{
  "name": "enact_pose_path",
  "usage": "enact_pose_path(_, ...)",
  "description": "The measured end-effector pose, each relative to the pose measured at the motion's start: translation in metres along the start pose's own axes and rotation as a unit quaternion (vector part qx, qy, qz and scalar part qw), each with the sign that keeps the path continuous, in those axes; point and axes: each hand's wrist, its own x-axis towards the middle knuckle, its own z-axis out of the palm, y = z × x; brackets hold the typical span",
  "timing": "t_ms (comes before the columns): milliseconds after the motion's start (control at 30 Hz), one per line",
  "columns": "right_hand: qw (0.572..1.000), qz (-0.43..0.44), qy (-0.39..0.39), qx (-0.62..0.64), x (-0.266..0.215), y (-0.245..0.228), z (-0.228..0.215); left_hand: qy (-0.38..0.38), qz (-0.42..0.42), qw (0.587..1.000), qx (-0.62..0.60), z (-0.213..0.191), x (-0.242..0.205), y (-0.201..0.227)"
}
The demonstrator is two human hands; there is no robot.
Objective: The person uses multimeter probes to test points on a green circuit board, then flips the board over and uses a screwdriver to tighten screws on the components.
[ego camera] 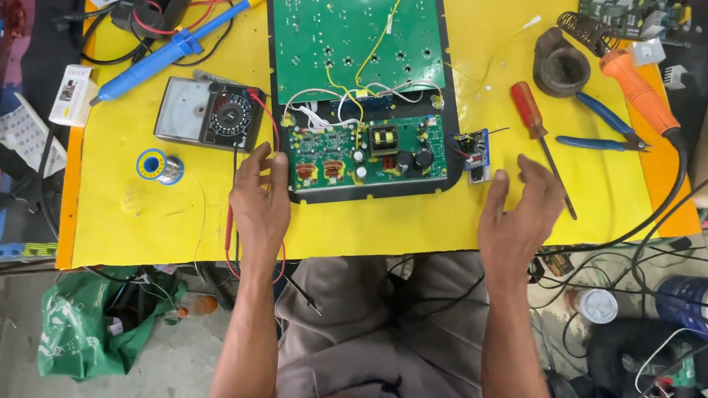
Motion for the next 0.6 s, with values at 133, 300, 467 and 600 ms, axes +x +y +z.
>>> enact_pose_path(133,0.999,0.032,-0.031,-0.026,-0.027,0.003,0.020,0.009,0.030,0.999,0.039,0.010,0.004,-0.021)
enact_pose_path(300,0.998,0.030,-0.017,-0.054,-0.027,-0.008,0.022,0.033,0.021,0.999,0.031,0.016,0.003,-0.025)
enact_pose_path(467,0.997,0.004,-0.024,-0.070,-0.033,-0.002,0.023,0.061,0.037,0.997,0.007,0.023,-0.004,-0.040)
enact_pose_path(600,0.995,-0.030,-0.025,-0.092,-0.033,0.002,0.023,0.071,0.064,0.995,-0.002,0.027,-0.003,-0.053)
